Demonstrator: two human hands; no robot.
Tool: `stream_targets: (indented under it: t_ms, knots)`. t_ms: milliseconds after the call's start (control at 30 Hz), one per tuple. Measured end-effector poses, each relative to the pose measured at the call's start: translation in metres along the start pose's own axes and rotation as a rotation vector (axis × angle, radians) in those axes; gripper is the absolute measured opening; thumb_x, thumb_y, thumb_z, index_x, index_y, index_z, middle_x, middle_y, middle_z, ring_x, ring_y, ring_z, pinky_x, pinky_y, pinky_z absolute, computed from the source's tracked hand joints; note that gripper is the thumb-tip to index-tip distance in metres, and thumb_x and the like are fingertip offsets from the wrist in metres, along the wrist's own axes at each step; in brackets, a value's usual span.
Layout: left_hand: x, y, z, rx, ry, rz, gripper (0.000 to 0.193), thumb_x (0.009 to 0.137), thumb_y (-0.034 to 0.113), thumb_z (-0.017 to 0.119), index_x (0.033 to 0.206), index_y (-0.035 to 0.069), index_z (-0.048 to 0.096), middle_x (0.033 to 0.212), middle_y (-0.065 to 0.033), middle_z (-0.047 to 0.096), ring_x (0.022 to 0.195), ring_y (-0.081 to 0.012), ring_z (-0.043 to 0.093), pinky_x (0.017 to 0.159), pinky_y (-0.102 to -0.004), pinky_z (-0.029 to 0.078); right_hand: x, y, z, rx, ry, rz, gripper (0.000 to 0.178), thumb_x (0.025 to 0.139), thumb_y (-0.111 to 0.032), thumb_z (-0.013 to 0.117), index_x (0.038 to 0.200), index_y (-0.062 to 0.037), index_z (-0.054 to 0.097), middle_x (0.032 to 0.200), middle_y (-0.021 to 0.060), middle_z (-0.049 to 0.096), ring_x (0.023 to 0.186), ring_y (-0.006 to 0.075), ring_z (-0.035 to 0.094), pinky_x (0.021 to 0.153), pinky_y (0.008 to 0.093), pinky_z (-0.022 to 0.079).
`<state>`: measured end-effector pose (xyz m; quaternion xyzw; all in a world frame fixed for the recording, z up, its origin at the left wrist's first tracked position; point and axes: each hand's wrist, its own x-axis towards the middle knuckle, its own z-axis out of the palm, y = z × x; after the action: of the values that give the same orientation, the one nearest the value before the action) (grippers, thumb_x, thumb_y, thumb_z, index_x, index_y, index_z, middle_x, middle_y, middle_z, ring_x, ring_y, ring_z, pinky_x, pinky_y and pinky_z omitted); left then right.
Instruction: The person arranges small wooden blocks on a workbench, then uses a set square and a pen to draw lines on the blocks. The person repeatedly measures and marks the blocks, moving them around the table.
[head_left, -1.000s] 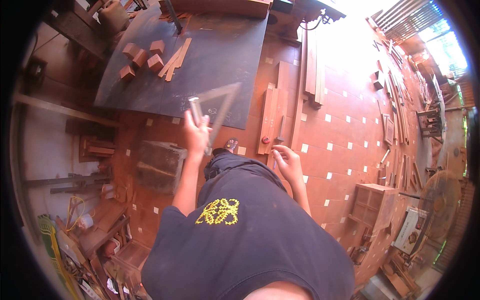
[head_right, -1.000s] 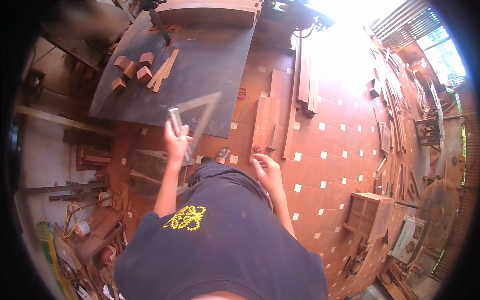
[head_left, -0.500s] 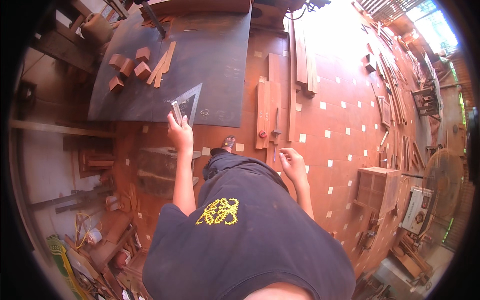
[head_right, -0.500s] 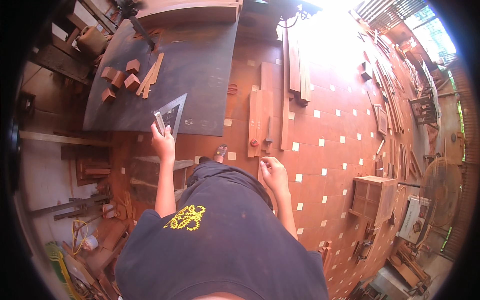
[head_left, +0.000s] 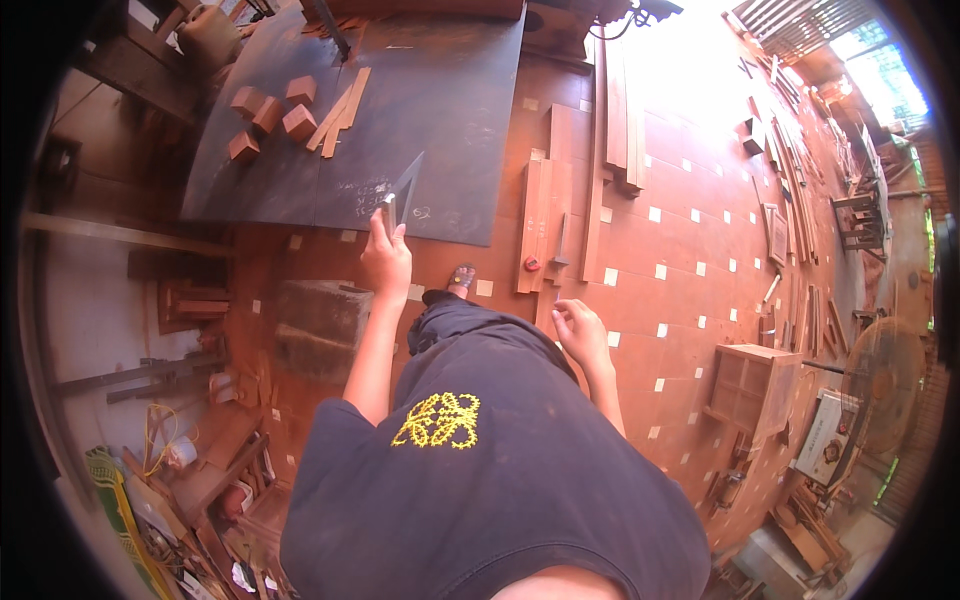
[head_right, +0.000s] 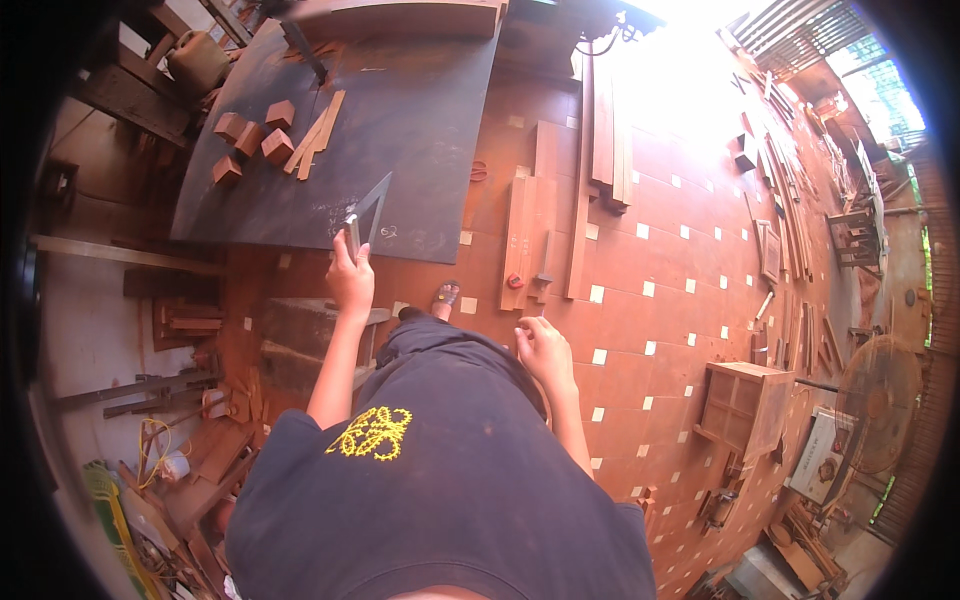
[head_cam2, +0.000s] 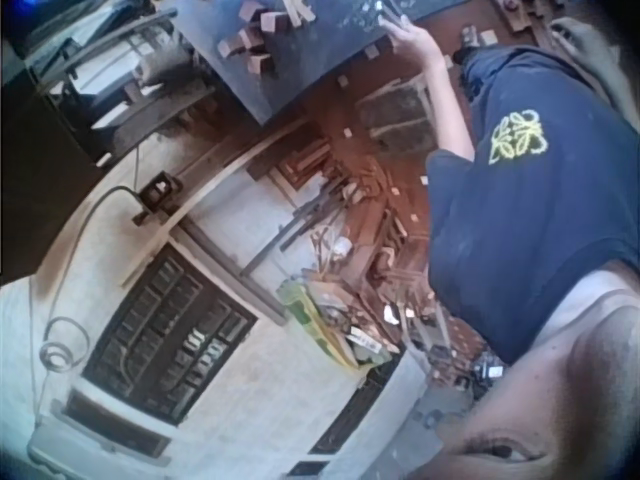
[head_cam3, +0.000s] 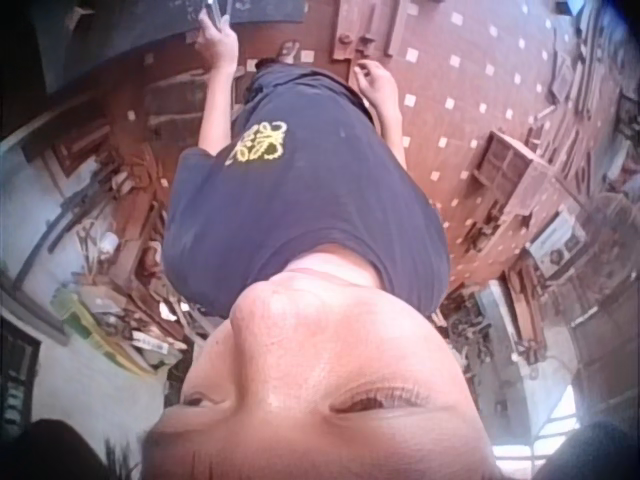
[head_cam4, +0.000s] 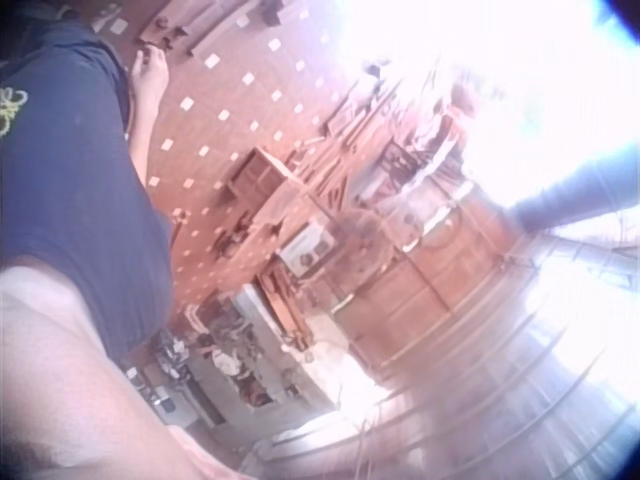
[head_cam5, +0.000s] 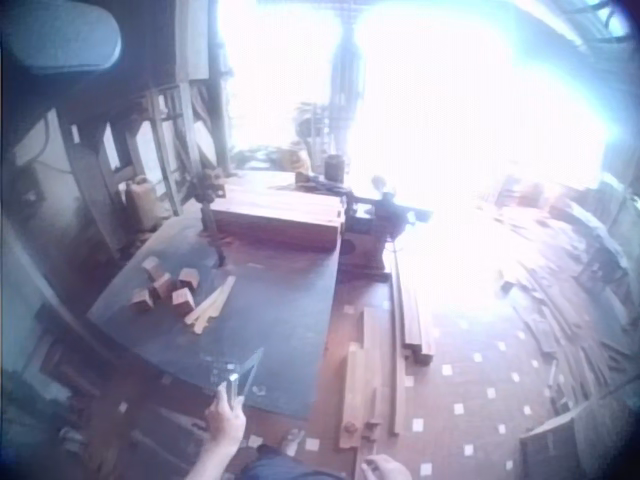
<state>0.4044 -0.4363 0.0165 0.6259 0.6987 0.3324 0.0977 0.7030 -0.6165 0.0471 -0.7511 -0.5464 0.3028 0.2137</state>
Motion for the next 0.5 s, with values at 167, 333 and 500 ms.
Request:
stream_targets:
  t_ms: [167, 333, 500]
  knots:
    - [-0.005, 0.004, 0.0, -0.041, -0.05, -0.019, 0.042, 0.095, 0.019, 0.068, 0.132, 0.007, 0.053, 0.111, -0.0215, 0.071, 0.093, -0.0434, 0.07, 0.073, -0.0493, 0.058, 0.004, -0.009, 0.004, -0.036, -0.053, -0.021, 0.02, 0.095, -0.02, 0.066, 0.107, -0.004, 0.07, 0.104, 0.011, 0.072, 0.092, 0.0272, 0.072, 0.082, 0.04, 0.056]
    - [-0.007, 0.004, 0.002, -0.067, -0.05, 0.02, 0.045, 0.096, 0.024, 0.067, 0.136, 0.008, 0.052, 0.108, -0.0246, 0.071, 0.096, -0.0452, 0.069, 0.078, -0.0508, 0.056, 0.005, -0.012, 0.007, -0.059, -0.09, -0.057, 0.02, 0.095, -0.022, 0.064, 0.107, -0.0065, 0.07, 0.101, 0.0105, 0.072, 0.092, 0.0277, 0.072, 0.081, 0.041, 0.055]
    - [-0.007, 0.004, 0.002, -0.055, -0.066, 0.045, 0.045, 0.096, 0.024, 0.067, 0.135, 0.009, 0.052, 0.11, -0.023, 0.071, 0.098, -0.044, 0.069, 0.079, -0.0502, 0.057, 0.005, -0.011, 0.015, -0.065, -0.126, -0.079, 0.02, 0.095, -0.022, 0.064, 0.107, -0.0068, 0.069, 0.101, 0.0102, 0.071, 0.091, 0.0276, 0.072, 0.081, 0.0413, 0.055]
